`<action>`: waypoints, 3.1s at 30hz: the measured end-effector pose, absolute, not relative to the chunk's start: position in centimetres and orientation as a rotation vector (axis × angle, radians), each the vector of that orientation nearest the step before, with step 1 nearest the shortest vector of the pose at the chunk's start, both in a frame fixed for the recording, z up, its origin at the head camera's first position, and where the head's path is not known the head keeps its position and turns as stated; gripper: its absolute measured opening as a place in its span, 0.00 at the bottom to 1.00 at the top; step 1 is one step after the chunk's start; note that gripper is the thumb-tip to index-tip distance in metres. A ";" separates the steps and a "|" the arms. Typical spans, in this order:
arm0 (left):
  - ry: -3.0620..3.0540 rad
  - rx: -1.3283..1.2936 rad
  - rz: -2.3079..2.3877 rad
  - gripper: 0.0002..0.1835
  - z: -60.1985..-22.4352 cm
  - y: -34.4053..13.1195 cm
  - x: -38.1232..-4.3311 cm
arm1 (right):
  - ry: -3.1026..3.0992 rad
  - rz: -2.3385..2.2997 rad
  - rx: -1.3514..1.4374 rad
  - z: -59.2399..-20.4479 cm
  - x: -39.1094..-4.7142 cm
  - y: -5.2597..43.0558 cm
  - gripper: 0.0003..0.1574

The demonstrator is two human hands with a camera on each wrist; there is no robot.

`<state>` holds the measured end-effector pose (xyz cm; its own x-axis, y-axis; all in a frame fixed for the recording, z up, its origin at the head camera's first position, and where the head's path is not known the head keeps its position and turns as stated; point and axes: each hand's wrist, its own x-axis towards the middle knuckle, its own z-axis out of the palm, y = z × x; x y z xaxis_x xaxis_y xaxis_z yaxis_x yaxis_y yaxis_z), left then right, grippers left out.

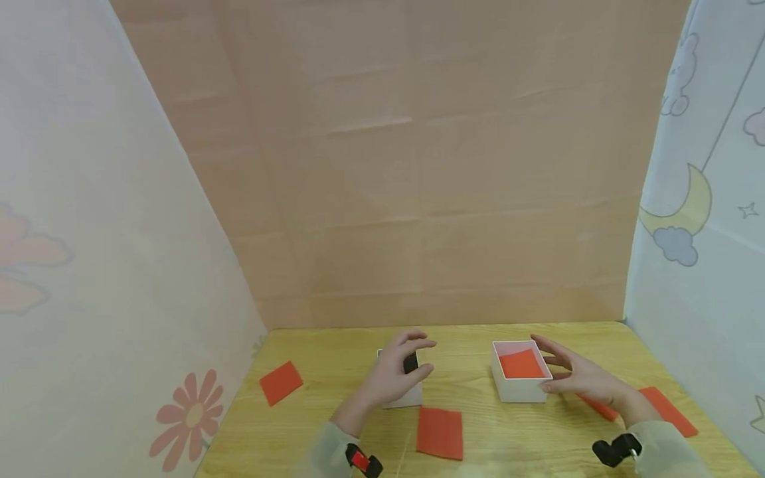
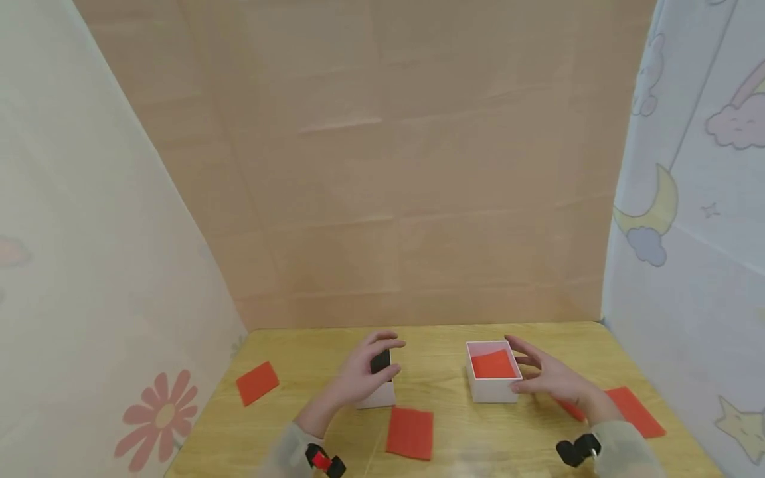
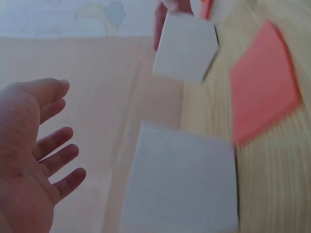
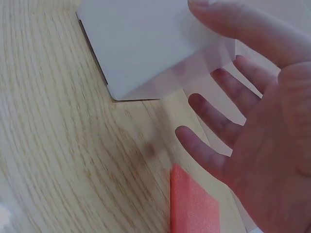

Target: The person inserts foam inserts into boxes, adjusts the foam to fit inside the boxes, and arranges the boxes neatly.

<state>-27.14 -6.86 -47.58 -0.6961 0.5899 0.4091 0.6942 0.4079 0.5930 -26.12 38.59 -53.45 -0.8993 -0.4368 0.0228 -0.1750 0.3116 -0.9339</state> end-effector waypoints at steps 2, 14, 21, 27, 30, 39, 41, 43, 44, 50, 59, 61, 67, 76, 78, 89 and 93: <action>-2.501 -1.108 -1.195 0.22 -48.2 -9.2 -27.3 | 2.341 -1.632 -0.548 -53.2 -26.0 38.5 0.62; -2.589 -0.662 -1.184 0.26 -51.1 -21.4 -26.8 | 2.340 -1.630 -0.542 -52.9 -25.9 38.9 0.57; -2.605 -0.533 -1.121 0.27 -53.0 -26.2 -26.3 | 2.358 -1.601 -0.506 -52.9 -25.7 39.0 0.57; -2.652 -0.452 -1.106 0.31 -55.1 -29.8 -26.3 | 2.342 -1.593 -0.503 -52.9 -25.6 39.0 0.57; -2.697 -0.399 -1.092 0.37 -56.0 -31.4 -26.6 | 2.325 -1.601 -0.523 -53.1 -25.7 38.9 0.57; -2.860 -0.169 -1.069 0.48 -56.4 -34.3 -27.1 | 2.320 -1.606 -0.503 -53.2 -25.6 38.9 0.57; -2.893 -0.138 -1.068 0.50 -56.4 -34.6 -27.4 | 2.321 -1.608 -0.502 -53.2 -25.5 38.9 0.57; -2.913 -0.138 -1.050 0.52 -56.5 -34.9 -27.9 | 2.329 -1.604 -0.499 -53.2 -25.5 39.0 0.57; -2.914 -0.155 -1.020 0.53 -56.6 -35.0 -28.2 | 2.331 -1.604 -0.496 -53.2 -25.5 39.0 0.57; -2.925 -0.209 -0.955 0.54 -56.8 -35.5 -29.1 | 2.343 -1.594 -0.487 -53.3 -25.7 39.1 0.57; -2.917 -0.219 -0.882 0.51 -56.6 -35.2 -29.0 | 2.332 -1.588 -0.465 -53.4 -26.0 39.4 0.57; -2.911 -0.215 -0.885 0.50 -56.6 -35.1 -29.1 | 2.348 -1.572 -0.461 -53.3 -26.1 39.5 0.57; -2.894 -0.214 -0.846 0.50 -57.0 -35.3 -29.5 | 2.384 -1.542 -0.457 -53.1 -26.3 39.5 0.58; -2.887 -0.186 -0.831 0.53 -57.3 -35.5 -29.8 | 2.376 -1.541 -0.451 -53.1 -26.5 39.7 0.57; -2.888 -0.166 -0.847 0.53 -57.3 -35.5 -29.7 | 2.378 -1.539 -0.454 -53.1 -26.5 39.8 0.57; -2.889 -0.159 -0.822 0.52 -57.0 -35.2 -29.7 | 2.374 -1.543 -0.458 -53.1 -26.5 39.9 0.58; -2.926 -0.178 -0.751 0.52 -56.7 -34.9 -29.5 | 2.380 -1.535 -0.459 -53.1 -26.5 39.8 0.58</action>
<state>-29.50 -34.89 -56.65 -0.9865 0.0846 0.1403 0.1417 0.8703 0.4717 -26.51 39.80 -53.14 -0.9130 -0.4043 -0.0549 -0.1167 0.3876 -0.9144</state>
